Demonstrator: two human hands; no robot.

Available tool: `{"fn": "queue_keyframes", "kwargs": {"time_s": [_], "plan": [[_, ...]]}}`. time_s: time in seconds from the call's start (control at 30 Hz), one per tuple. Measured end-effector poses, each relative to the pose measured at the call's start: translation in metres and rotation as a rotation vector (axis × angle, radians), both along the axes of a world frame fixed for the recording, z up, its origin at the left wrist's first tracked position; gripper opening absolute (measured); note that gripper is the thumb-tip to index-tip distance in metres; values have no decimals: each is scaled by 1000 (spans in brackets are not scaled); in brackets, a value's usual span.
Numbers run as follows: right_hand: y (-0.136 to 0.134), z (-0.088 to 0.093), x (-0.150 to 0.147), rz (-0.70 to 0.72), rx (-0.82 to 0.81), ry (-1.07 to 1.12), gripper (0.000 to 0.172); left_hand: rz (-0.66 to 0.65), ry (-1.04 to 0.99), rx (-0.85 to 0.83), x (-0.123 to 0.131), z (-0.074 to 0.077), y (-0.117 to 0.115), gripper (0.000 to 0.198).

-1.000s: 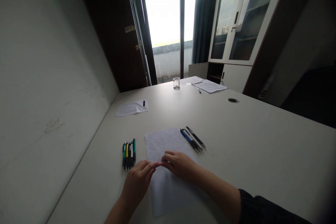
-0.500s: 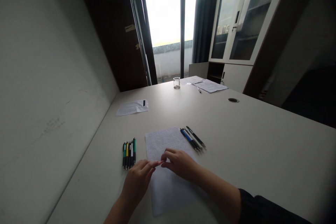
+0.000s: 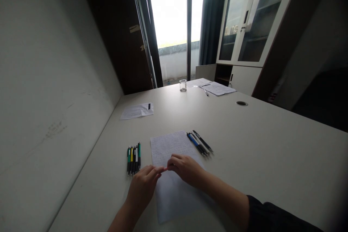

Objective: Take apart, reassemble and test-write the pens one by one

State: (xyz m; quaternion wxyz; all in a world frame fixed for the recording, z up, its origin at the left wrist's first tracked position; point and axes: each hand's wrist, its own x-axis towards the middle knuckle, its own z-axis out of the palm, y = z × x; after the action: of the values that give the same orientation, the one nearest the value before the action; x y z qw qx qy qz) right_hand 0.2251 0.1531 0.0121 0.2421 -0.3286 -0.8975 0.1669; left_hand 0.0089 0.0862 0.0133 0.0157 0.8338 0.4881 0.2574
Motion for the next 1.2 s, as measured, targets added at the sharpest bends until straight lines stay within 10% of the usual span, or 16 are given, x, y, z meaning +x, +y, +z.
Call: {"fn": "queue_keyframes", "kwargs": {"time_s": [0.67, 1.2], "plan": [[0, 1, 3, -22, 17, -3, 14, 5, -19, -28, -3, -6, 2, 28], [2, 2, 1, -30, -51, 263, 13, 45, -25, -134, -7, -10, 0, 73]]}}
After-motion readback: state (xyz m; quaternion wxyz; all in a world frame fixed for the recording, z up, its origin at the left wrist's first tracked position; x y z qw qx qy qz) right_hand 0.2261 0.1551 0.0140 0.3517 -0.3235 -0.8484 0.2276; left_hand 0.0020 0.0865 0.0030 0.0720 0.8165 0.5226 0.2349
